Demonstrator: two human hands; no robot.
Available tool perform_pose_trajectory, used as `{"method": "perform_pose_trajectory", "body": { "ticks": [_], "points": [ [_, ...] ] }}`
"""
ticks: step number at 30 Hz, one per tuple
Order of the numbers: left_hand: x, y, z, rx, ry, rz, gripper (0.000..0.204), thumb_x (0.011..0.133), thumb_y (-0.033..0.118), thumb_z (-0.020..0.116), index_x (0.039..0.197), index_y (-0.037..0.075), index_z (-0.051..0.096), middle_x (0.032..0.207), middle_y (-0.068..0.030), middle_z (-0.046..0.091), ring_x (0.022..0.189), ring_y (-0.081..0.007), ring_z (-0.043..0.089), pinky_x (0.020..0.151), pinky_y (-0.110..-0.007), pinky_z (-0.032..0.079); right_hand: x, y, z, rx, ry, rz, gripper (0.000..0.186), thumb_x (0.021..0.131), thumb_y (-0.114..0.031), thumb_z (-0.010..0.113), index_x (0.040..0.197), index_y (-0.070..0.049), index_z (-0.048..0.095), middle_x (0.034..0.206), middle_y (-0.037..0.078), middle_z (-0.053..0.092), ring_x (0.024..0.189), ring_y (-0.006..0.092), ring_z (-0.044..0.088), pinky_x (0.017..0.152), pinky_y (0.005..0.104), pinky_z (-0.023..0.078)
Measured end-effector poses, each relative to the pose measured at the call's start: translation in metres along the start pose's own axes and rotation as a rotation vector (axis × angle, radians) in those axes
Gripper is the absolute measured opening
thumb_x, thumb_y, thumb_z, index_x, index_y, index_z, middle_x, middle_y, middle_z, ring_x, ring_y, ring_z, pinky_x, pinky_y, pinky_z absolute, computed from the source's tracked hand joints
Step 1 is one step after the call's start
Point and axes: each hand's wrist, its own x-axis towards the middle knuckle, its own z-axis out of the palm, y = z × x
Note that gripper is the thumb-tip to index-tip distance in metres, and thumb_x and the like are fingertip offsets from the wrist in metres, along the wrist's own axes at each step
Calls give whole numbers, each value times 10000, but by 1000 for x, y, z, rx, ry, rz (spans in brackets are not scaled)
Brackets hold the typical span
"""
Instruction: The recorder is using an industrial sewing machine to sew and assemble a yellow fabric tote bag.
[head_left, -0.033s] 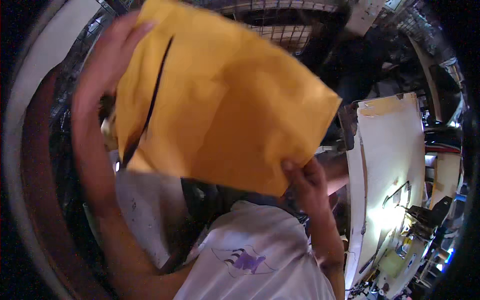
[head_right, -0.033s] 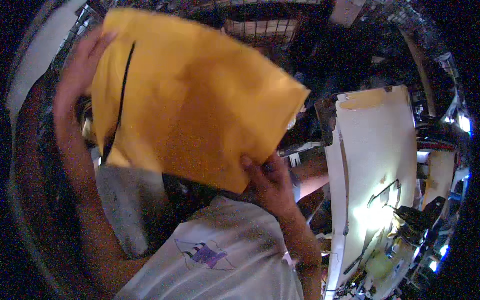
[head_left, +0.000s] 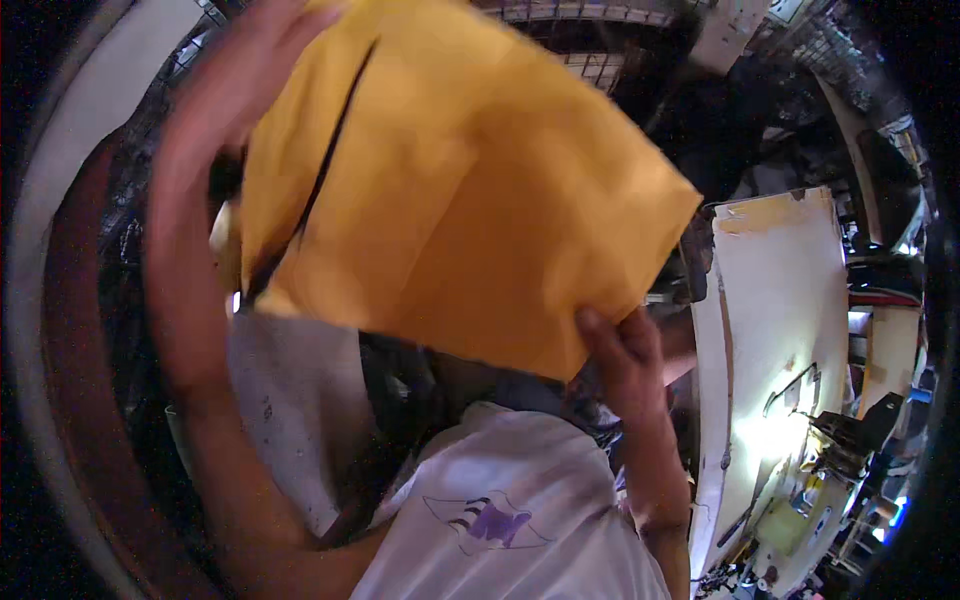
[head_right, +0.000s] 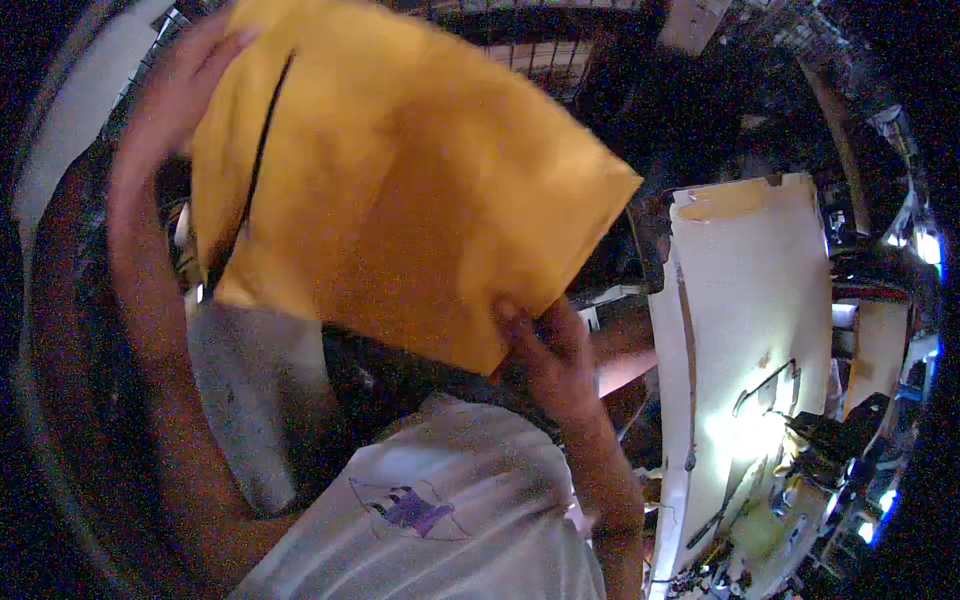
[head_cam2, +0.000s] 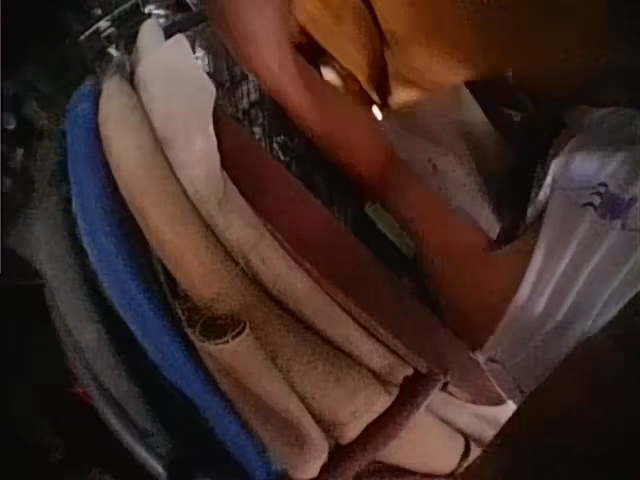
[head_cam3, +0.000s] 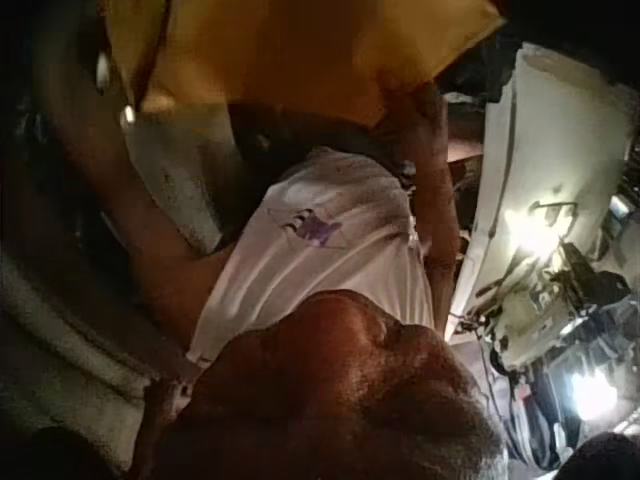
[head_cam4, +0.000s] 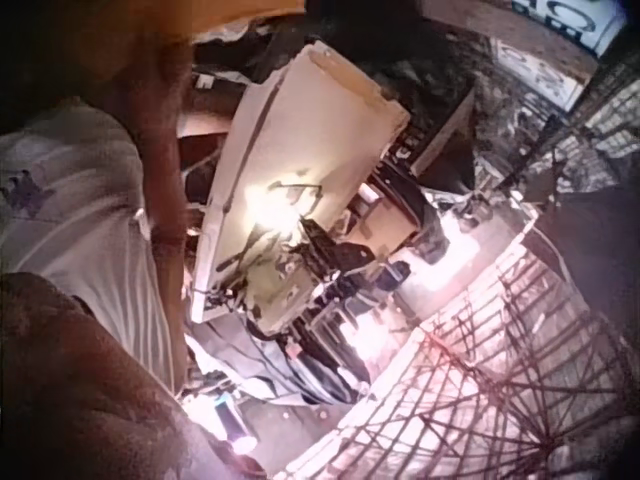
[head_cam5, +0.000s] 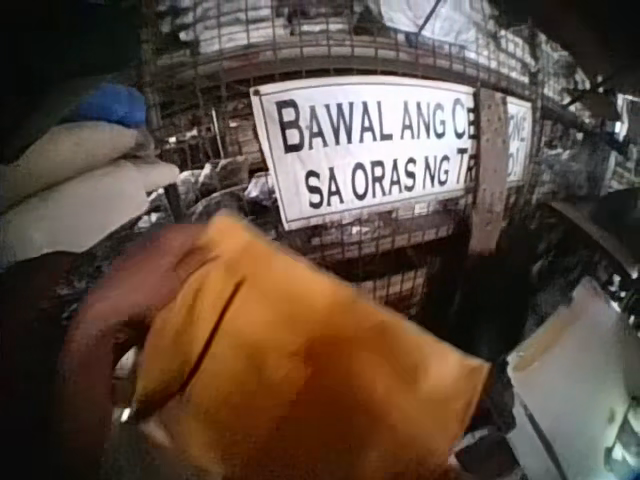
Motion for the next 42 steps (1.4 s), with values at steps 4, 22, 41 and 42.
{"method": "perform_pose_trajectory", "body": {
  "ticks": [4, 22, 41, 42],
  "points": [
    [174, 85, 81, 222, -198, 207, 326, 907, 250, 554, 1068, -30, 597, 1010, -222, 642, 923, -342, 613, 840, -451, 482, 47, -27, -21, 62, 391, -28, 299, 961, -181, 594, 1213, -30, 539, 993, 73, 648, 762, 165, 655, 543, 342, 566],
    [-106, -6, 521, -408, -127, -389, 329, 791, 153, 629, 1072, -12, 584, 1129, -245, 588, 1061, -390, 550, 890, -458, 454, -35, 163, -143, -593, 607, -157, 242, 973, -81, 537, 1186, 11, 606, 889, 82, 664, 712, 110, 619, 671, 254, 524],
    [-53, -82, 571, 308, -200, -135, 301, 843, 247, 661, 1036, 22, 613, 935, -197, 661, 921, -369, 652, 781, -422, 526, -36, 155, -140, -724, 653, -221, 236, 974, -111, 543, 1158, 9, 630, 837, 84, 673, 691, 124, 639, 647, 267, 524],
    [-58, -128, 574, 296, -334, -157, 310, 869, 263, 648, 1065, 26, 607, 953, -177, 661, 917, -354, 649, 789, -420, 521, -31, 150, -137, -751, 583, -236, 237, 975, -113, 543, 1158, 10, 630, 837, 86, 672, 692, 126, 641, 645, 263, 524]
  ]
}}
